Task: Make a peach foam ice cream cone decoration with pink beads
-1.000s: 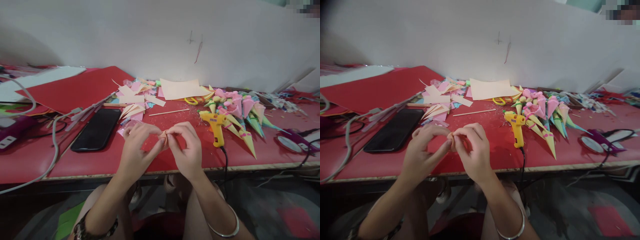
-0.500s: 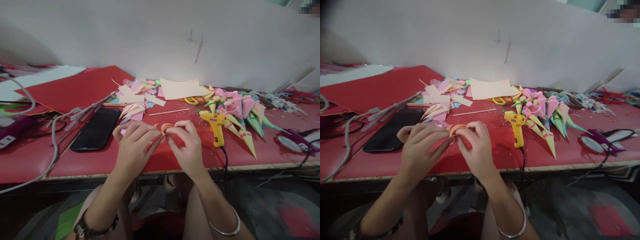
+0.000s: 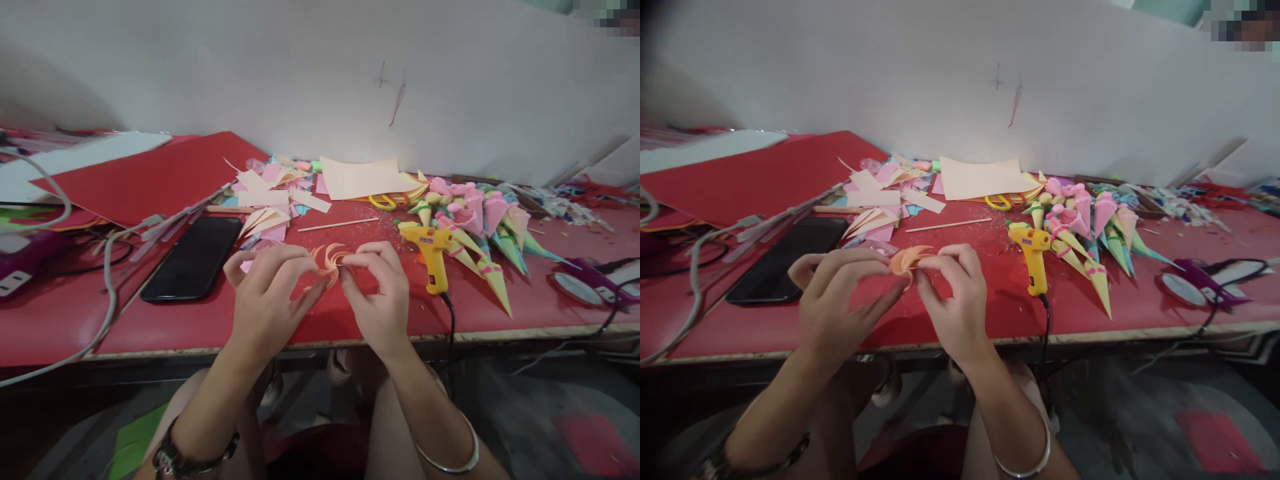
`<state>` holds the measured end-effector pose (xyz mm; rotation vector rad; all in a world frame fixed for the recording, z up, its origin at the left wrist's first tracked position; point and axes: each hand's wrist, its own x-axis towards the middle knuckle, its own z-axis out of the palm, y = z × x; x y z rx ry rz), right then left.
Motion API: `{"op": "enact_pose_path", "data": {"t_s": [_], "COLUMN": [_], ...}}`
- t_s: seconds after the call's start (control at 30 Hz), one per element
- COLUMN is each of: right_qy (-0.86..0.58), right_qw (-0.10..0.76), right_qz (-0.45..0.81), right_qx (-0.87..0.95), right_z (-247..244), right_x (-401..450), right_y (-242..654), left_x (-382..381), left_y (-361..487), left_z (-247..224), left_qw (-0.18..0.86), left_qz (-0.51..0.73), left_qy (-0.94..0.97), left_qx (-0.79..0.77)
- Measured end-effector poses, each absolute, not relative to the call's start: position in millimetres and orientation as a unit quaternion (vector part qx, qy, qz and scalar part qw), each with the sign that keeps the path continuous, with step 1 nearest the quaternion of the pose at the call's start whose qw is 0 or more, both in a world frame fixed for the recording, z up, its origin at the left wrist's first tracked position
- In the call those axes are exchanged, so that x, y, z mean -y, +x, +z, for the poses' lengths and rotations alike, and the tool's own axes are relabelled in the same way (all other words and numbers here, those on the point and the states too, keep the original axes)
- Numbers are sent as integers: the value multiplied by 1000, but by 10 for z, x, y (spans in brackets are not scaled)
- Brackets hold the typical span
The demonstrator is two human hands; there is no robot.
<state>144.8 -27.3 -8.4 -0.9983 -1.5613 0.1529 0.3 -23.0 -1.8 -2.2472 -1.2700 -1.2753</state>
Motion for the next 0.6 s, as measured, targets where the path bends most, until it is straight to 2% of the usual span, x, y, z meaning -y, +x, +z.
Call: {"op": "enact_pose_path", "data": {"t_s": [0.1, 0.6], "right_qy": [-431, -431], "right_qw": [600, 604], "right_qz": [64, 65], "right_qx": [671, 667], "right_z": [-87, -88], "right_x": [275, 286], "right_y": [1438, 1413], "left_x": [229, 219], "left_y": [5, 16], "left_z": [-16, 1], "left_qw": [155, 96], "left_qz": [-433, -456], "left_qy": [-774, -758], "left_qx": [435, 456]}}
